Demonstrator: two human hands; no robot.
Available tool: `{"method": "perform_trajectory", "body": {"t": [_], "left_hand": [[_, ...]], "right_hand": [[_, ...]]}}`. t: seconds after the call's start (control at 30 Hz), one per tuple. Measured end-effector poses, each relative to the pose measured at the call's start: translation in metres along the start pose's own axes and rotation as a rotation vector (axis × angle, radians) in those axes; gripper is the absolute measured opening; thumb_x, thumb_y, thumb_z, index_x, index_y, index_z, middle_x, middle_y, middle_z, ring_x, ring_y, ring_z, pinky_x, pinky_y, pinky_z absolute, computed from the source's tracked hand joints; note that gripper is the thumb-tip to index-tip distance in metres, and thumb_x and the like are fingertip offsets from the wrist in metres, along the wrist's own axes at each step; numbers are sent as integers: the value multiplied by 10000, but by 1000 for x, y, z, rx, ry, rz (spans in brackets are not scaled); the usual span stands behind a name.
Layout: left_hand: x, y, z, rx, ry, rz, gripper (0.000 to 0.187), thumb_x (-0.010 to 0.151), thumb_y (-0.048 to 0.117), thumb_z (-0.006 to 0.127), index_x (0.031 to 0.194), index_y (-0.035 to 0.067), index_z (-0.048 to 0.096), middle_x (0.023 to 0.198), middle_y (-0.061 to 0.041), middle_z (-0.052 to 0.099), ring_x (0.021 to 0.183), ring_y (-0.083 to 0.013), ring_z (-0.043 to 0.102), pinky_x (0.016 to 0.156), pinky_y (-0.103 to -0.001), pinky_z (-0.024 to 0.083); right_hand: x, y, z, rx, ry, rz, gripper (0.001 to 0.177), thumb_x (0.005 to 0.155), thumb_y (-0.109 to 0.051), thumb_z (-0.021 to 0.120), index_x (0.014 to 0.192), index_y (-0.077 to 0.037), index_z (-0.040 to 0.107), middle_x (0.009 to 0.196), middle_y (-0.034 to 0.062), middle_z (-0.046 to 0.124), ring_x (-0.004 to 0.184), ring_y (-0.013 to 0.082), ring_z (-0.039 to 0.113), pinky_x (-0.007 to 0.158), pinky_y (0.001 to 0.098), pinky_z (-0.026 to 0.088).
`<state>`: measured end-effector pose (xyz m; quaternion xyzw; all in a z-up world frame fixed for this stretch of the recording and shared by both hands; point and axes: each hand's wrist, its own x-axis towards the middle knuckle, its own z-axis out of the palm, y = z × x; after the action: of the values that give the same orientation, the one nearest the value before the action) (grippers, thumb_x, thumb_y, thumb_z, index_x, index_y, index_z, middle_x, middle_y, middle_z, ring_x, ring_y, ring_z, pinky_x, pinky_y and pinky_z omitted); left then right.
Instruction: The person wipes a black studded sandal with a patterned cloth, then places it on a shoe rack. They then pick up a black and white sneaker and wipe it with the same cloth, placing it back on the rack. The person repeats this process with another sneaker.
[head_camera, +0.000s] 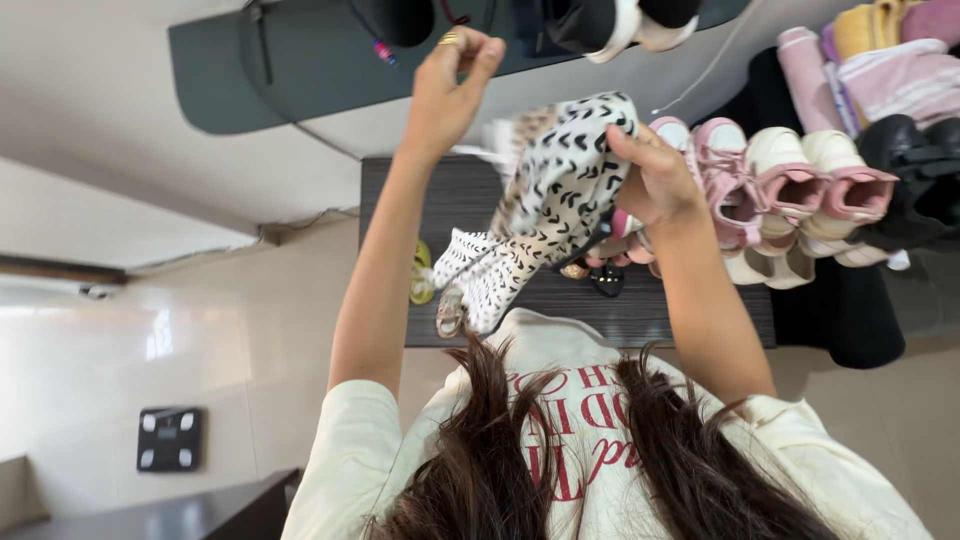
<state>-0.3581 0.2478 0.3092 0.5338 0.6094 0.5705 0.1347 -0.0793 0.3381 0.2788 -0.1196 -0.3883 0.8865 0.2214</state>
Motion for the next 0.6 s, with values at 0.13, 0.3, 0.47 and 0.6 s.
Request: {"method": "perform_trajectory", "body": {"t": [0.13, 0.3, 0.47, 0.6], "left_hand": [[43, -19, 73, 189, 36, 34, 443, 930, 355, 773, 1142, -5, 627, 1158, -140, 660, 1067, -259, 667, 944, -382, 530], [75, -36, 123, 472, 55, -171, 638, 793, 438, 843, 1201, 2, 616, 1254, -147, 587, 1221, -379, 485, 956, -481, 448], [73, -39, 135, 432, 160, 34, 367, 874, 271, 784, 1135, 36, 677, 1197, -139, 599, 1292, -441, 452, 1067, -512, 420], [47, -20, 114, 404, 172, 232, 236, 932, 133, 753, 1084, -8, 640, 1112, -172, 536, 1323, -456, 446, 1170, -552, 361]], "right_hand": [[-12, 9, -20, 408, 149, -136, 319, 989, -145, 633, 1264, 16, 622, 1233, 148, 704, 1145, 290, 683, 1087, 444, 531], [-27, 24, -31, 586, 439, -181, 379, 854, -185, 662, 1153, 47, 635, 1118, 189, 710, 1059, 339, 693, 1012, 476, 558], [-34, 25, -31, 585, 449, -169, 380, 884, -172, 703, 1221, -7, 643, 1130, 142, 711, 1064, 292, 683, 1001, 440, 539], [-27, 17, -28, 216, 484, -169, 357, 876, -172, 734, 1186, -22, 641, 1103, 88, 715, 1045, 225, 687, 955, 397, 548]]}}
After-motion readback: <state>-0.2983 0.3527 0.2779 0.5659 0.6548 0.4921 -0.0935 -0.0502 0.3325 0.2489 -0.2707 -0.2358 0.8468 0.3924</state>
